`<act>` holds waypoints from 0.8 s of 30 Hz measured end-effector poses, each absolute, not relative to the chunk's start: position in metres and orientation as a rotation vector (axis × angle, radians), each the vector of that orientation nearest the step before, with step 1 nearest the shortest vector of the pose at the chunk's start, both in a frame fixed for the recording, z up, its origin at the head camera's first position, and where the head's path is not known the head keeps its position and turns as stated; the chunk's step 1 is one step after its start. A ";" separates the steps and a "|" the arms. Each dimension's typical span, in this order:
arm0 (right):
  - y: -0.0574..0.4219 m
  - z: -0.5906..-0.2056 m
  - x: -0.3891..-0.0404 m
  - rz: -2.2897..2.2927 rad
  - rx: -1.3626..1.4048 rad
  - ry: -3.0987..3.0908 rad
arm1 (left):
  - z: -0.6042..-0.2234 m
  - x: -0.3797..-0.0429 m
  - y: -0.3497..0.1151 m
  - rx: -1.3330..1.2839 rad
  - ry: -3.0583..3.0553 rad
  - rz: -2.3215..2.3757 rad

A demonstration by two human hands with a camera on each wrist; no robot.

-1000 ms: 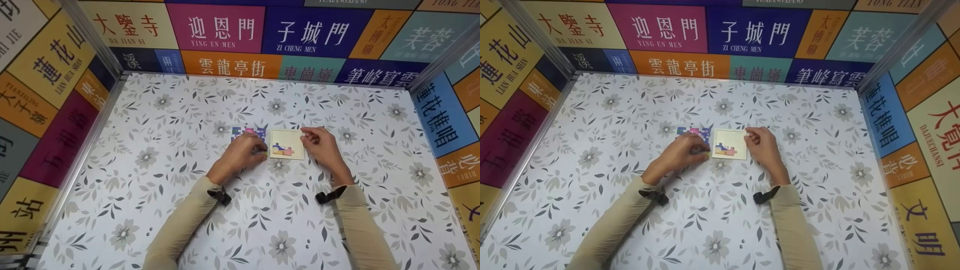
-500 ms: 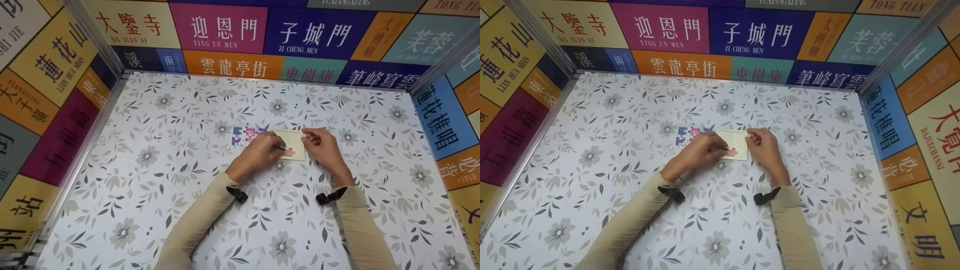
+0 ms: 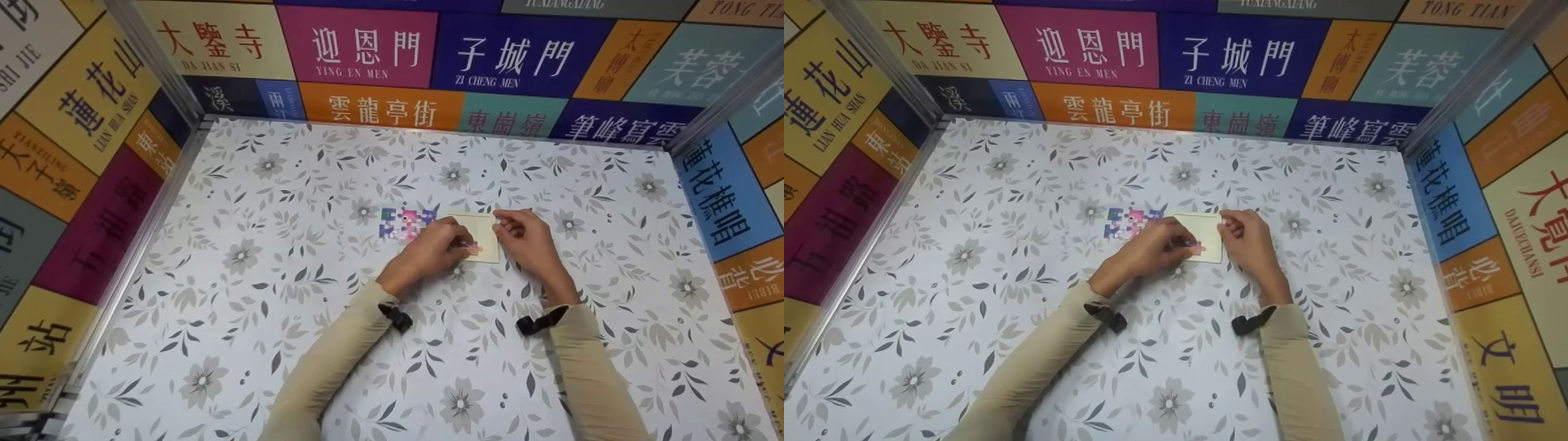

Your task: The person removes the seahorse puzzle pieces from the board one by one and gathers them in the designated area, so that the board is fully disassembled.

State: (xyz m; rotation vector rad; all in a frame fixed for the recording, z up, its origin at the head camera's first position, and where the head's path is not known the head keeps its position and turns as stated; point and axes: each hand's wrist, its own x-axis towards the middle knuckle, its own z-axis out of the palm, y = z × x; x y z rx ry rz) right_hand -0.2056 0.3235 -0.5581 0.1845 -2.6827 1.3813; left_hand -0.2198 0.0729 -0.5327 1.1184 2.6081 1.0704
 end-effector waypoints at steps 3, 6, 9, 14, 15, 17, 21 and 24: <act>0.323 -0.558 -0.205 1.373 0.187 -2.683 | -0.534 -0.218 0.073 1.107 2.610 1.064; 0.322 -0.557 -0.205 1.378 0.181 -2.682 | -0.535 -0.217 0.073 1.099 2.607 1.064; 0.322 -0.557 -0.206 1.383 0.180 -2.681 | -0.536 -0.216 0.073 1.103 2.610 1.061; 0.322 -0.558 -0.207 1.379 0.186 -2.678 | -0.535 -0.212 0.071 1.087 2.630 1.034; 0.322 -0.558 -0.207 1.380 0.188 -2.677 | -0.535 -0.211 0.071 1.080 2.634 1.030; 0.322 -0.559 -0.207 1.373 0.192 -2.674 | -0.535 -0.211 0.071 1.069 2.643 1.018; 0.323 -0.559 -0.206 1.377 0.197 -2.664 | -0.535 -0.211 0.071 1.071 2.635 1.010; 0.323 -0.559 -0.205 1.393 0.200 -2.657 | -0.534 -0.211 0.070 1.075 2.622 1.007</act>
